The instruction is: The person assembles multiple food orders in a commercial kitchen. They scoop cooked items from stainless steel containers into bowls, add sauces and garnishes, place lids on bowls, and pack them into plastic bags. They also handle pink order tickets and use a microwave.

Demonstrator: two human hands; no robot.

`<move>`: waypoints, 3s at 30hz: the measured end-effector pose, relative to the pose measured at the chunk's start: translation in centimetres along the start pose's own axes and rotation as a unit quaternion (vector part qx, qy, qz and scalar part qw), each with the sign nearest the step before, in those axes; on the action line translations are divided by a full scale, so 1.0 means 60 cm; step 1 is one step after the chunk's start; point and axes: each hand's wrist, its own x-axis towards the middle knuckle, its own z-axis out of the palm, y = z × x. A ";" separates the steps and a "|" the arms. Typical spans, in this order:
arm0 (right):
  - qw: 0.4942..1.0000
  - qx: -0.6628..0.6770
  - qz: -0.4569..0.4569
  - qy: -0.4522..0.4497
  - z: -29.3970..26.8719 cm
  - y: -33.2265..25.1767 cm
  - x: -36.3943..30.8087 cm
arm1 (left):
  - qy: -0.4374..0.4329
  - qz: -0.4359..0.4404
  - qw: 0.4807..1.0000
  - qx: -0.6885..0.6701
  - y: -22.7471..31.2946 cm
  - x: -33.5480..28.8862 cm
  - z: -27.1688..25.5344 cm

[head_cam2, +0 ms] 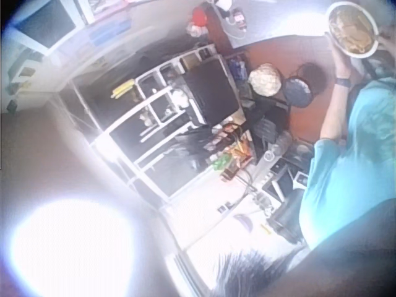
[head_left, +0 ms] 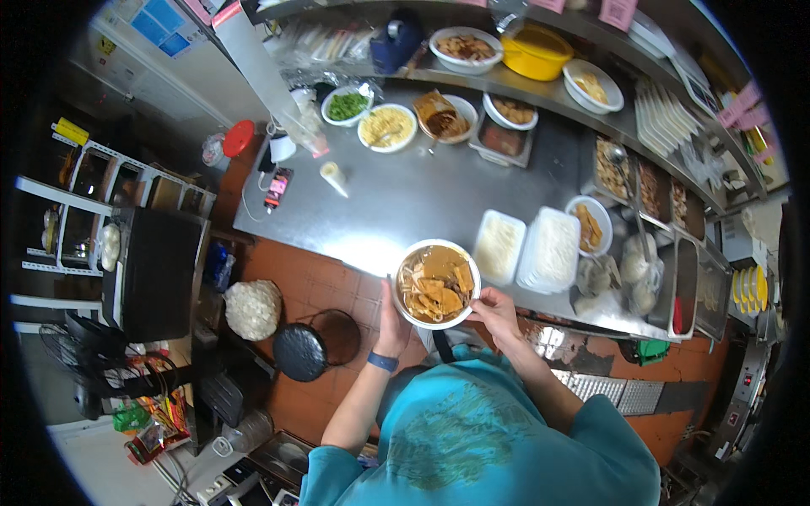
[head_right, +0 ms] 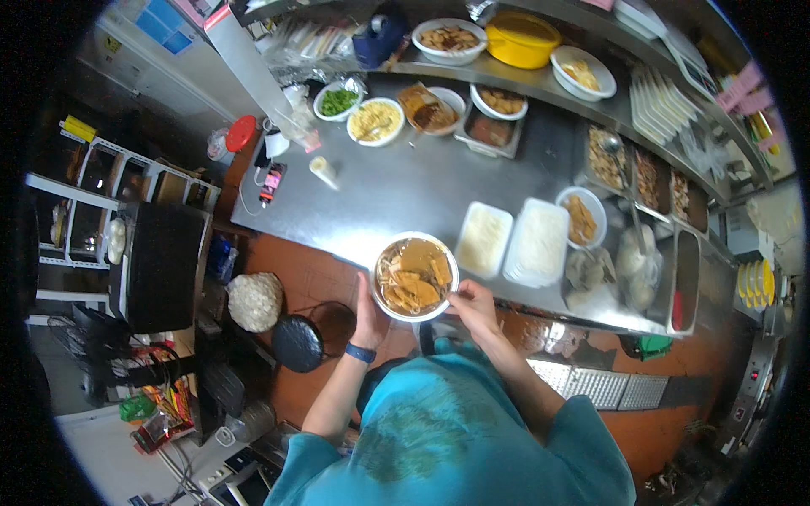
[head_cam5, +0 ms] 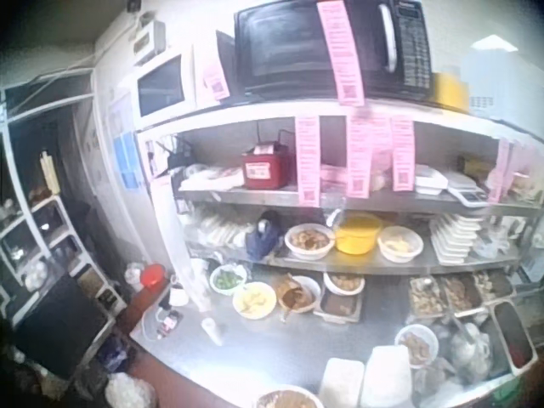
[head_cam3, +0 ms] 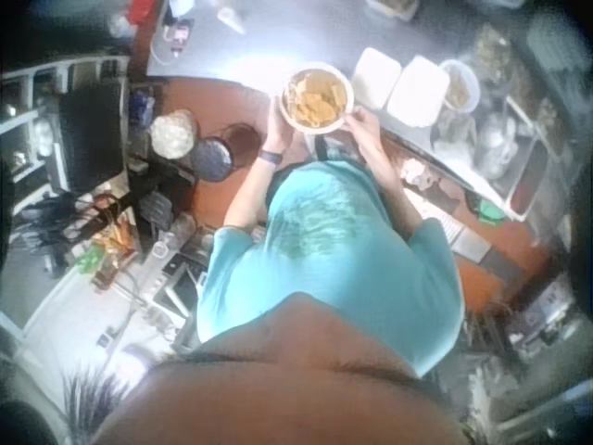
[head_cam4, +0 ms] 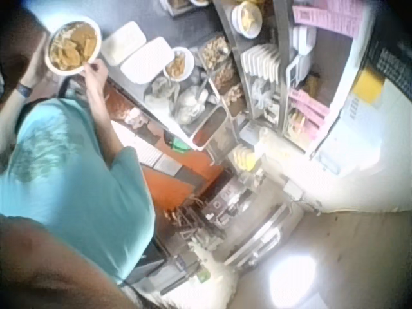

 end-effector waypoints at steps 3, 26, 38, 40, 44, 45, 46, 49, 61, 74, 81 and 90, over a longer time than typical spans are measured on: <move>1.000 0.001 0.015 0.011 0.055 0.017 0.085 | 0.118 0.045 0.979 0.161 0.058 0.049 -0.055; 0.886 -0.374 -0.142 0.234 0.182 -0.217 0.284 | -0.053 -0.103 0.961 0.251 0.269 0.396 -0.197; 0.783 -0.123 -0.553 0.258 0.226 -0.834 0.364 | -0.009 -0.119 0.947 0.298 0.269 0.396 -0.182; 0.811 -0.082 -0.525 0.244 0.225 -0.788 0.344 | 0.002 -0.101 0.946 0.308 0.266 0.399 -0.180; 0.845 -0.042 -0.500 0.182 0.221 -0.724 0.326 | 0.031 -0.086 0.939 0.331 0.265 0.405 -0.184; 0.851 -0.037 -0.495 0.174 0.217 -0.715 0.328 | 0.037 -0.083 0.938 0.334 0.265 0.406 -0.185; 0.848 -0.029 -0.506 0.152 0.214 -0.707 0.333 | 0.055 -0.093 0.930 0.351 0.265 0.409 -0.187; 0.861 -0.074 -0.467 0.189 0.204 -0.675 0.338 | 0.075 -0.091 0.918 0.378 0.267 0.417 -0.191; 0.860 -0.387 -0.242 0.226 0.430 -0.255 0.338 | -0.028 0.265 0.791 0.551 0.391 0.402 -0.123; 0.815 -0.491 -0.014 0.307 0.440 -0.191 0.669 | 0.039 -0.069 0.947 0.310 0.421 0.721 -0.102; 0.677 -0.595 -0.323 0.290 0.351 -0.206 0.654 | 0.001 -0.074 0.957 0.281 0.417 0.734 -0.077; 0.904 -0.300 -0.119 0.279 0.349 -0.147 0.609 | 0.000 -0.047 0.956 0.288 0.409 0.738 -0.082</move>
